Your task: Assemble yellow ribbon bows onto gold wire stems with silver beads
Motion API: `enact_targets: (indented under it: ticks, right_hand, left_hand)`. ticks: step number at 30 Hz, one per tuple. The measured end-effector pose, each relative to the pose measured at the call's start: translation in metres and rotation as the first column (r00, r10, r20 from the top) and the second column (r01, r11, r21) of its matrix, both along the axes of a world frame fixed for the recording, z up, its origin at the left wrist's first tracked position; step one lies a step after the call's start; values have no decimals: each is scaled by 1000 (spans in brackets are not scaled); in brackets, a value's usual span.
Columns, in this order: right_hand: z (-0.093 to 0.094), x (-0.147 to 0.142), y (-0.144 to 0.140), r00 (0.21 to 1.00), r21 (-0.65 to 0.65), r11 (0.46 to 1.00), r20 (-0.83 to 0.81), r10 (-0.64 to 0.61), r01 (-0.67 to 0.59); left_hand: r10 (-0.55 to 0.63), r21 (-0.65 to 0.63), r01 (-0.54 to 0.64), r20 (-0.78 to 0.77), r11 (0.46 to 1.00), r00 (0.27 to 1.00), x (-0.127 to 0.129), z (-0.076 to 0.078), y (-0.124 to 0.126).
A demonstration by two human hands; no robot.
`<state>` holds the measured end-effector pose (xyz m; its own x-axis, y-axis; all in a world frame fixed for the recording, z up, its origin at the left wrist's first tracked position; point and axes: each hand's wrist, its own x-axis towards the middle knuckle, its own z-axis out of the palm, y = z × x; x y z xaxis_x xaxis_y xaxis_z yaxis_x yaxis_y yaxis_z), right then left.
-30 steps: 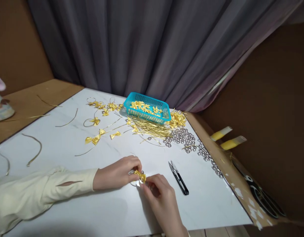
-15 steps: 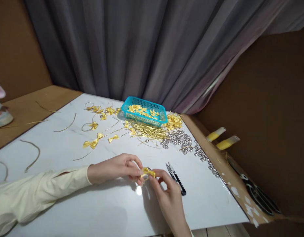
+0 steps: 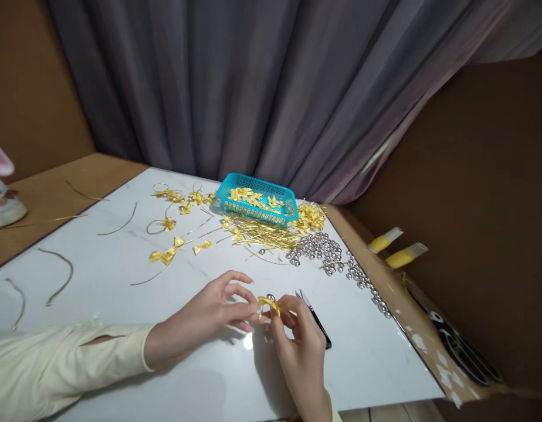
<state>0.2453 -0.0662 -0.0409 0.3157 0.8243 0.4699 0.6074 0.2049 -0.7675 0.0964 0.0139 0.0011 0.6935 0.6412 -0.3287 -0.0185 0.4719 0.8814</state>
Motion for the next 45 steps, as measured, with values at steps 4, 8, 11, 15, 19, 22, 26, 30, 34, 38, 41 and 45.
enact_targets:
  ticks: [4,8,11,15,19,22,26,30,34,38,41,45]
  right_hand:
    - [0,-1,-3,985,-62,998,-170,-13,3]
    - [3,-1,-4,993,-24,1000,-120,-9,6]
    - [9,2,-4,997,12,999,-69,32,-32]
    - [18,9,-2,979,-56,984,-127,159,-167]
    - [19,13,0,958,-157,956,-188,217,-248]
    - [15,12,3,939,-298,920,-305,162,-255]
    - [13,10,6,822,-368,860,-561,98,-354]
    - [18,11,5,805,-420,833,-591,50,-360]
    - [23,11,1,929,-459,857,-365,56,-232]
    - [25,6,0,970,-413,896,-232,70,-164]
    - [24,5,2,968,-388,905,-239,82,-173]
    - [24,11,3,911,-393,870,-389,135,-297]
  left_hand:
    - [-39,204,47,-40,978,998,2,-8,1]
    - [-42,277,82,-148,957,988,2,-11,5]
    - [-125,312,160,-129,937,984,1,-9,14]
    - [-293,134,286,37,949,955,1,-11,32]
    - [-498,32,498,133,866,857,0,-25,42]
    - [-498,-46,507,131,860,857,-1,-34,42]
    - [-483,-112,495,119,862,867,-2,-37,39]
    - [-472,-52,477,84,877,877,-3,-38,40]
    - [-471,-19,472,46,881,881,-3,-39,41]
    - [-467,-12,468,41,884,883,-2,-38,41]
    - [-450,-38,452,55,891,891,-2,-39,40]
    - [-391,-126,408,139,904,910,-1,-43,40]
